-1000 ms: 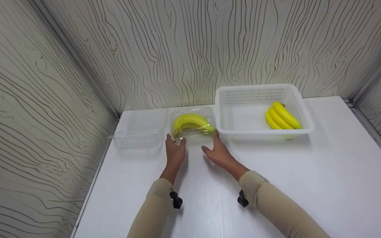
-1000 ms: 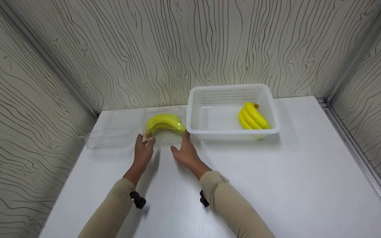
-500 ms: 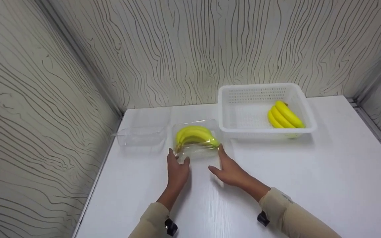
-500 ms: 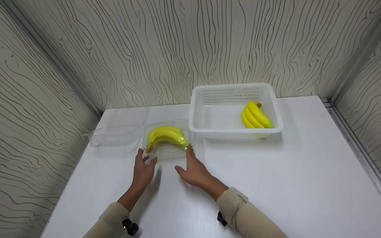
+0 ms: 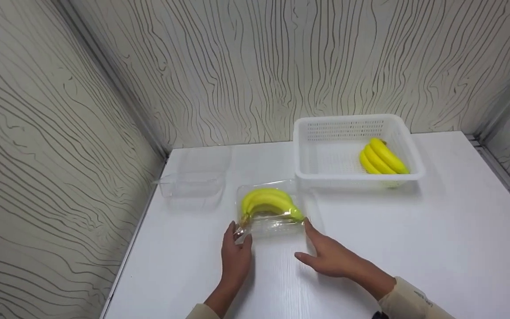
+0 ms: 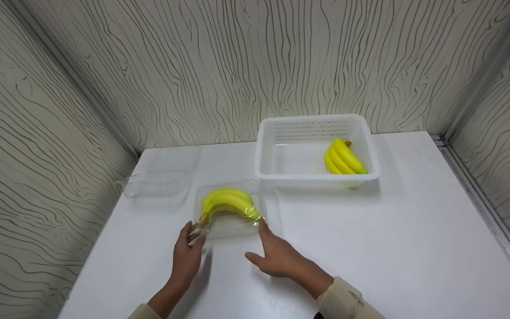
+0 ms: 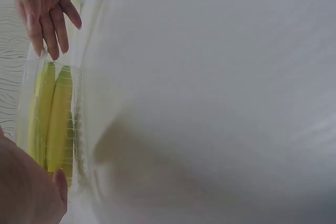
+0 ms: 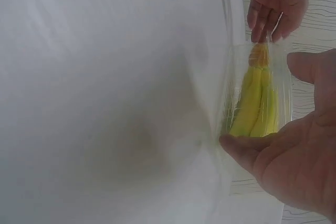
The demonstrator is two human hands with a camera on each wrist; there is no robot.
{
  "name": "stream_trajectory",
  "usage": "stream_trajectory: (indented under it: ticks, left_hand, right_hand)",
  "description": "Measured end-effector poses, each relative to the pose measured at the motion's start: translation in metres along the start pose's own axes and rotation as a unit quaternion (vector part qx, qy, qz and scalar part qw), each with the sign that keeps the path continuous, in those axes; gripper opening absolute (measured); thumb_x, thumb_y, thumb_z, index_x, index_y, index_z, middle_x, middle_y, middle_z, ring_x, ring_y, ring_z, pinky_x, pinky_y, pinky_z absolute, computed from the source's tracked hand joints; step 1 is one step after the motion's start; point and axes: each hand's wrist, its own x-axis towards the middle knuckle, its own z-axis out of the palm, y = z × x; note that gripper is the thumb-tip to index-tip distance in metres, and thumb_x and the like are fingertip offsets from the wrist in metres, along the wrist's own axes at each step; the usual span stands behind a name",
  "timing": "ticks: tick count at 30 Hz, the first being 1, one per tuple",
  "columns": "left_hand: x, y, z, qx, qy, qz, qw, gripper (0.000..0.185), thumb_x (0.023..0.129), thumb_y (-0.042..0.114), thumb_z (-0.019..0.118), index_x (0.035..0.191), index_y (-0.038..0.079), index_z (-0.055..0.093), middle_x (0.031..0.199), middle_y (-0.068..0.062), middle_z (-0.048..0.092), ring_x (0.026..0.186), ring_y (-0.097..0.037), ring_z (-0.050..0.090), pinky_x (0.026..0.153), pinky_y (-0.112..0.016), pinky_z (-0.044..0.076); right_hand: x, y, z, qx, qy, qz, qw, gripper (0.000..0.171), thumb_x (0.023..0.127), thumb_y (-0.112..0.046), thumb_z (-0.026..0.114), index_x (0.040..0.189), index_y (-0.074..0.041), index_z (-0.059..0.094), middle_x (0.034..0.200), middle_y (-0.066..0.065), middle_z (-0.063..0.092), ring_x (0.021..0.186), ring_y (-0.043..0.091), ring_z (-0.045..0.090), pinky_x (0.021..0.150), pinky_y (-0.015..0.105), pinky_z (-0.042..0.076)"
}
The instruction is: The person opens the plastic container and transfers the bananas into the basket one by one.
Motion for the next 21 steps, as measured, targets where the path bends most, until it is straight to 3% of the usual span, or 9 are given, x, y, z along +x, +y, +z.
stream_trajectory:
  ticks: [6,9,11,13,16,18,21]
  left_hand:
    - [-0.01,-0.003,0.0,-0.005,0.005,0.004,1.0,0.066,0.104,0.018,0.061,0.162,0.0,0.036,0.154,-0.017,0.056,0.139,-0.031,0.059,0.101,-0.04,0.059]
    - [-0.01,-0.004,0.002,-0.007,0.009,0.007,0.9999,0.066,0.103,0.018,0.062,0.162,0.002,0.036,0.152,-0.015,0.056,0.138,-0.03,0.059,0.102,-0.041,0.058]
    - [-0.008,-0.005,0.003,-0.006,0.012,0.007,0.9999,0.069,0.103,0.022,0.064,0.163,0.004,0.034,0.151,-0.014,0.057,0.139,-0.03,0.059,0.105,-0.044,0.058]
    - [-0.005,-0.007,0.003,-0.005,0.011,0.008,0.9999,0.073,0.102,0.027,0.068,0.164,0.007,0.033,0.151,-0.013,0.056,0.14,-0.031,0.058,0.109,-0.048,0.056]
    - [0.001,-0.011,0.0,-0.01,0.001,0.013,0.9999,0.086,0.099,0.037,0.075,0.166,0.01,0.028,0.158,-0.015,0.051,0.144,-0.036,0.054,0.117,-0.054,0.05]
    - [0.006,-0.013,-0.001,-0.015,-0.016,0.017,0.9996,0.096,0.095,0.042,0.079,0.168,0.01,0.025,0.166,-0.018,0.044,0.15,-0.041,0.049,0.122,-0.057,0.046]
    - [0.014,-0.015,-0.001,-0.025,-0.048,0.016,0.9984,0.108,0.089,0.045,0.084,0.17,0.011,0.02,0.175,-0.019,0.031,0.16,-0.045,0.035,0.129,-0.061,0.036]
  right_hand:
    - [-0.014,0.005,-0.002,-0.01,-0.004,-0.007,1.0,0.101,0.102,-0.059,0.064,0.17,-0.002,0.016,0.175,0.02,0.03,0.161,0.04,0.035,0.129,0.064,0.033]
    - [-0.017,0.008,-0.004,-0.002,0.003,-0.016,1.0,0.093,0.104,-0.056,0.063,0.169,-0.002,0.025,0.167,0.021,0.046,0.151,0.043,0.052,0.121,0.064,0.043]
    - [-0.016,0.009,-0.005,0.015,0.027,-0.013,0.999,0.082,0.104,-0.052,0.063,0.164,-0.002,0.038,0.15,0.02,0.065,0.134,0.04,0.067,0.111,0.061,0.054]
    - [-0.013,0.009,-0.006,0.035,0.072,-0.008,0.997,0.066,0.105,-0.046,0.065,0.155,-0.004,0.052,0.123,0.011,0.077,0.111,0.029,0.077,0.098,0.051,0.062]
    - [-0.005,0.009,-0.006,0.061,0.146,0.009,0.987,0.046,0.105,-0.038,0.068,0.141,-0.01,0.064,0.102,-0.003,0.072,0.097,0.014,0.072,0.087,0.036,0.062]
    - [0.001,0.009,-0.007,0.063,0.176,0.01,0.982,0.045,0.104,-0.036,0.069,0.141,-0.012,0.064,0.11,0.001,0.072,0.104,0.015,0.071,0.09,0.036,0.061]
    - [0.011,0.008,-0.01,0.055,0.181,-0.004,0.982,0.056,0.103,-0.04,0.07,0.151,-0.015,0.058,0.141,0.009,0.065,0.132,0.028,0.063,0.106,0.049,0.058]
